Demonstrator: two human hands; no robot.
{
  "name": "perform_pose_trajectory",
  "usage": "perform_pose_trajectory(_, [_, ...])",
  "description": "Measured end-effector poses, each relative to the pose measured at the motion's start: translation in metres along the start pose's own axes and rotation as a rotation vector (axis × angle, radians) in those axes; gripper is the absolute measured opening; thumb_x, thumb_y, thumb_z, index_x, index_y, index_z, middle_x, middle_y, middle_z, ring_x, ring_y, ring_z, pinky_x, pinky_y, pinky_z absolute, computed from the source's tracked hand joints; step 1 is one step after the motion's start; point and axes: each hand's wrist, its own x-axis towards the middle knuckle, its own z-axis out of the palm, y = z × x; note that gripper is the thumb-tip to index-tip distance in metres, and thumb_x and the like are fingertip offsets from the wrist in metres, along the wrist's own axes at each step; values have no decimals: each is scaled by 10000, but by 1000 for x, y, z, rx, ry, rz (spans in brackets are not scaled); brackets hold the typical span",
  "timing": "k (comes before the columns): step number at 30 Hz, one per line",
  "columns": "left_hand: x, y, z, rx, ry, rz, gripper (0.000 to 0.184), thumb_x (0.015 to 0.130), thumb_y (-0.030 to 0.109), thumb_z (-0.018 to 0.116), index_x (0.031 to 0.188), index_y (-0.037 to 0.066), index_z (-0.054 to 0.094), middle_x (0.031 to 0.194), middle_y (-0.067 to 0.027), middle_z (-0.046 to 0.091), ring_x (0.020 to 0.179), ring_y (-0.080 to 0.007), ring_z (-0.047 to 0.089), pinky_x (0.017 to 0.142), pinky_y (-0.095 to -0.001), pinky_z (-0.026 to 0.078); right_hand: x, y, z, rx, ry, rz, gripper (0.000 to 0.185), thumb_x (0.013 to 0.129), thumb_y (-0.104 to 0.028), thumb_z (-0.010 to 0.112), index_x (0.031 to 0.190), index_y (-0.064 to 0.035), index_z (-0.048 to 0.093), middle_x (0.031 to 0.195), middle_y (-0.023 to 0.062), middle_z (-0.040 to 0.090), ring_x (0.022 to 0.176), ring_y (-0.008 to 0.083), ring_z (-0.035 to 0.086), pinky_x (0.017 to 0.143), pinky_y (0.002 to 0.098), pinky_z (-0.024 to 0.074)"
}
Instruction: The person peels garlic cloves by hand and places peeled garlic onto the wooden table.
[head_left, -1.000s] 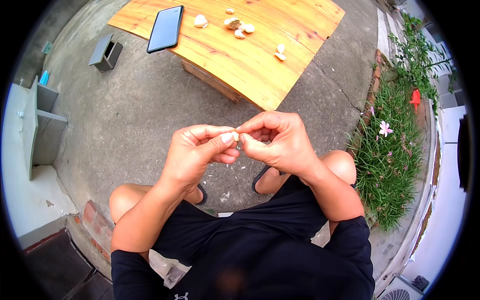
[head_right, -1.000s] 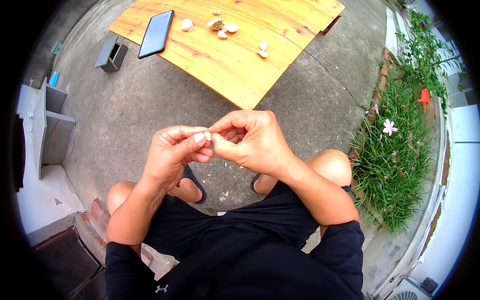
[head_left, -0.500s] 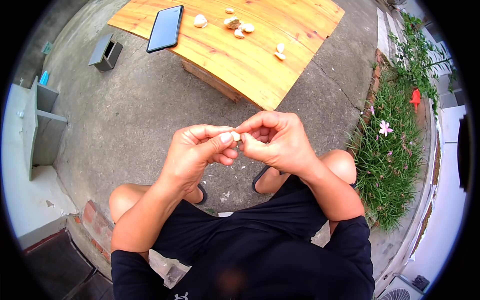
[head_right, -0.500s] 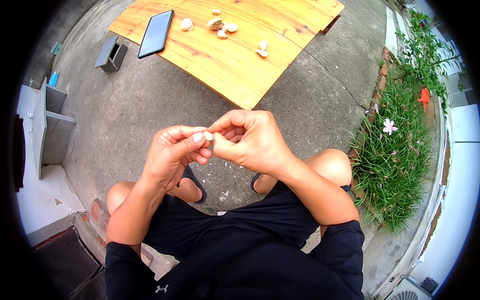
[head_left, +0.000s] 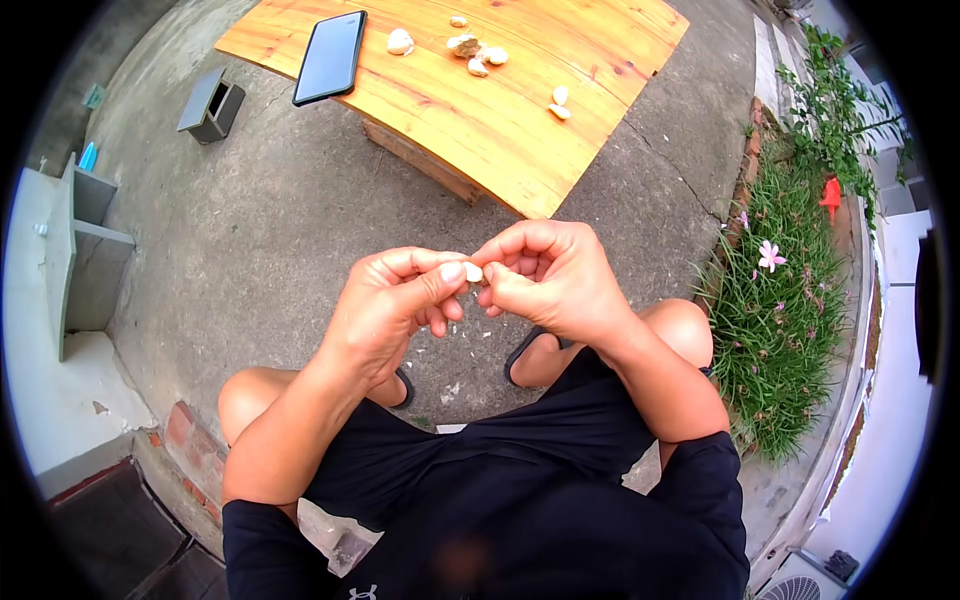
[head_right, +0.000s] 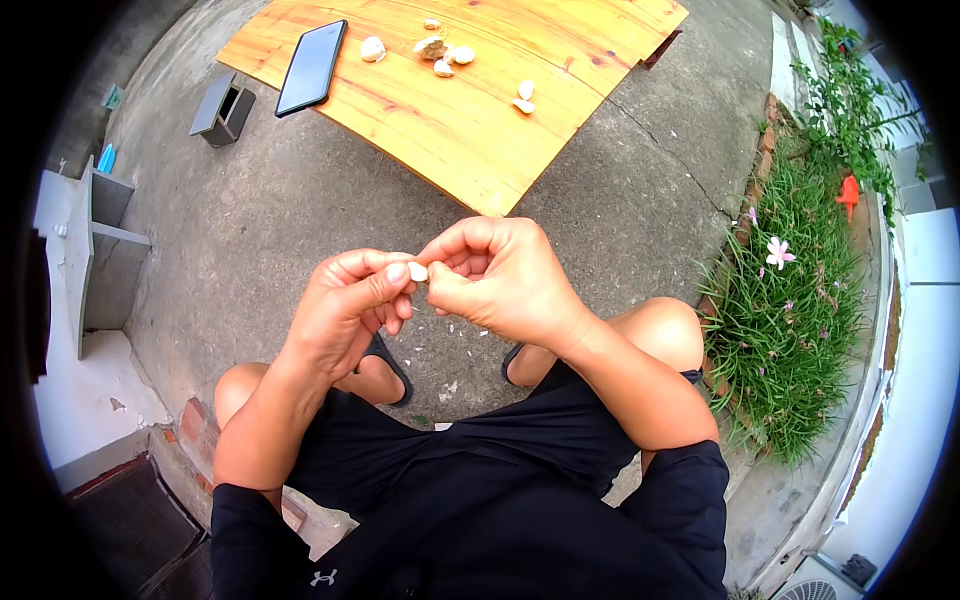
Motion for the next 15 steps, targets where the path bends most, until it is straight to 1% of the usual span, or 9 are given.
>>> perform_pose_trajectory(4, [0,0,1,-33,12,11,162,993,137,673,1056,-7,715,924,-76,729,721,-113,674,585,-231,546,0,-3,1,74,-29,9,192,892,-59,755,1025,67,694,856,84,737,722,107,707,640,234,587])
perform_pose_trajectory(10, [1,-3,2,7,8,65,165,1004,147,659,1032,-8,711,920,-84,732,722,-115,678,592,-233,555,1,-2,2,47,-50,-3,194,916,-80,763,1019,67,688,880,111,740,729,116,712,639,238,597])
perform_pose_trajectory(13, [1,-3,1,-19,12,51,164,1003,145,659,1022,-10,709,917,-86,732,720,-116,679,592,-235,560,1,-1,3,82,-59,17,186,917,-68,756,1022,68,686,892,117,742,751,123,719,660,244,605])
perform_pose_trajectory(15, [1,-3,1,-35,16,44,163,1001,142,661,1018,-13,708,915,-88,731,718,-117,680,591,-236,562,3,4,3,141,-54,-10,187,918,-66,756,1022,71,683,899,120,744,768,132,725,676,249,610])
